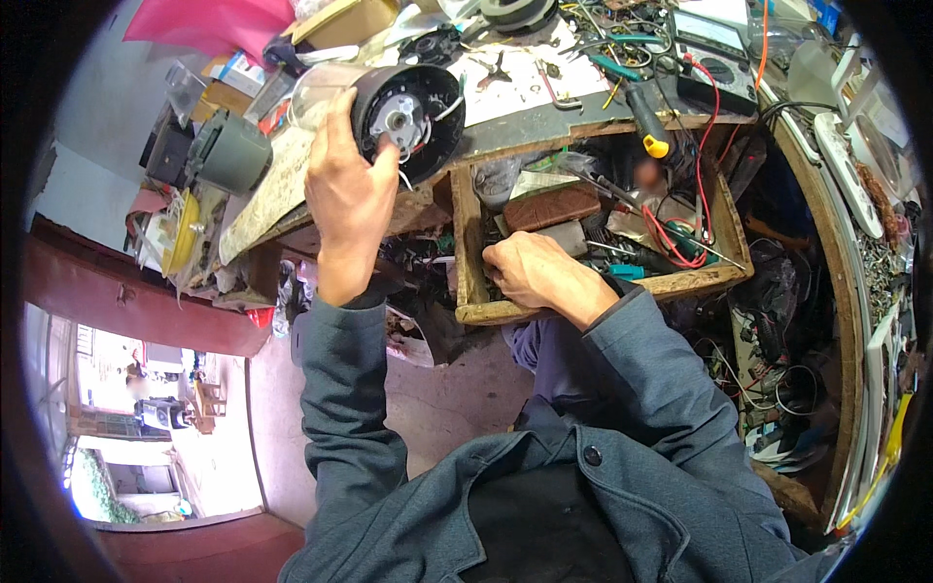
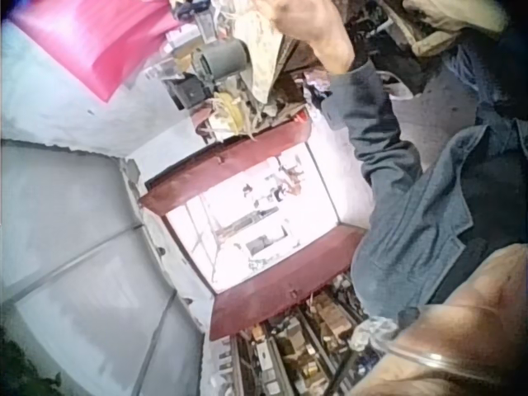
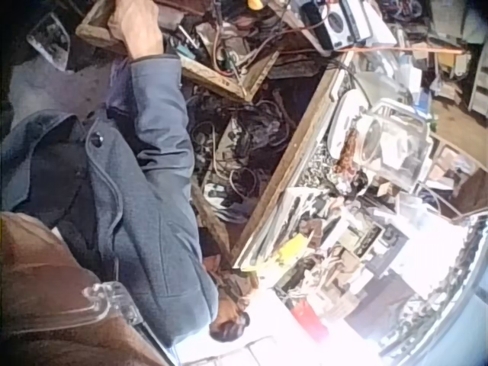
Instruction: The person assembles a small blender by hand, inserting the blade assembly into the jar, attaching the lid, and using a screwdriver to tighten the base. The person repeatedly inspects the jar and base during the process.
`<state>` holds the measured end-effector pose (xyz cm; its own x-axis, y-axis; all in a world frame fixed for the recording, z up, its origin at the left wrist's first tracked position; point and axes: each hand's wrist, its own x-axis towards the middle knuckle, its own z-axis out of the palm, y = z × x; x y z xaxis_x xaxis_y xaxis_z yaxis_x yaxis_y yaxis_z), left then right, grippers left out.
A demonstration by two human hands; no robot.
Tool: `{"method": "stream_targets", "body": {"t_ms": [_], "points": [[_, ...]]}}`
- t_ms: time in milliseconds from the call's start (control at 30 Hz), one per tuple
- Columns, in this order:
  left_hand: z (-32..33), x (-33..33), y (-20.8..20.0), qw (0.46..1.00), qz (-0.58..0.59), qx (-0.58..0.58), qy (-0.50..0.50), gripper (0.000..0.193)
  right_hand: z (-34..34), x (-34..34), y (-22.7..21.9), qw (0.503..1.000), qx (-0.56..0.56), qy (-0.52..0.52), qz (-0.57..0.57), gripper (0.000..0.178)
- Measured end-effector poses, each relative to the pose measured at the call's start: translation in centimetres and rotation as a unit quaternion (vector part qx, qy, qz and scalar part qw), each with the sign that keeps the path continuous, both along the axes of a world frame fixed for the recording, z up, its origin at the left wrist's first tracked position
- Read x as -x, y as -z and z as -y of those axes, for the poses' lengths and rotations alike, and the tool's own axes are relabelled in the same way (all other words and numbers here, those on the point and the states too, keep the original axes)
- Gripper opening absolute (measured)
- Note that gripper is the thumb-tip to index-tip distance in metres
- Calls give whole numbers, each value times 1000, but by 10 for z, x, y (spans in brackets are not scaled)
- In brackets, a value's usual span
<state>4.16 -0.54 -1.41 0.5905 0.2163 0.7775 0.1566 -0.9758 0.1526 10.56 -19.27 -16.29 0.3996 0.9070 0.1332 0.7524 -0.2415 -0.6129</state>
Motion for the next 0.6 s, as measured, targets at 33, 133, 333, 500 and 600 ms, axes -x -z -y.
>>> {"method": "stream_targets", "body": {"t_ms": [33,133,333,500,600], "points": [[2,-5,1,1000,11,-20,-18,60,0,0,-1,1000,-1,0,1,20],[5,-12,5,996,15,-57,-70,64,1,1,-2,1000,-4,3,4,18],[8,-17,11,993,22,-34,-109,68,0,1,2,1000,-11,11,14,15],[7,-18,14,993,32,-40,-105,68,0,2,1,1000,-14,7,17,14],[6,-19,15,995,31,-39,-91,67,-2,1,7,1000,-26,7,15,14]]}}
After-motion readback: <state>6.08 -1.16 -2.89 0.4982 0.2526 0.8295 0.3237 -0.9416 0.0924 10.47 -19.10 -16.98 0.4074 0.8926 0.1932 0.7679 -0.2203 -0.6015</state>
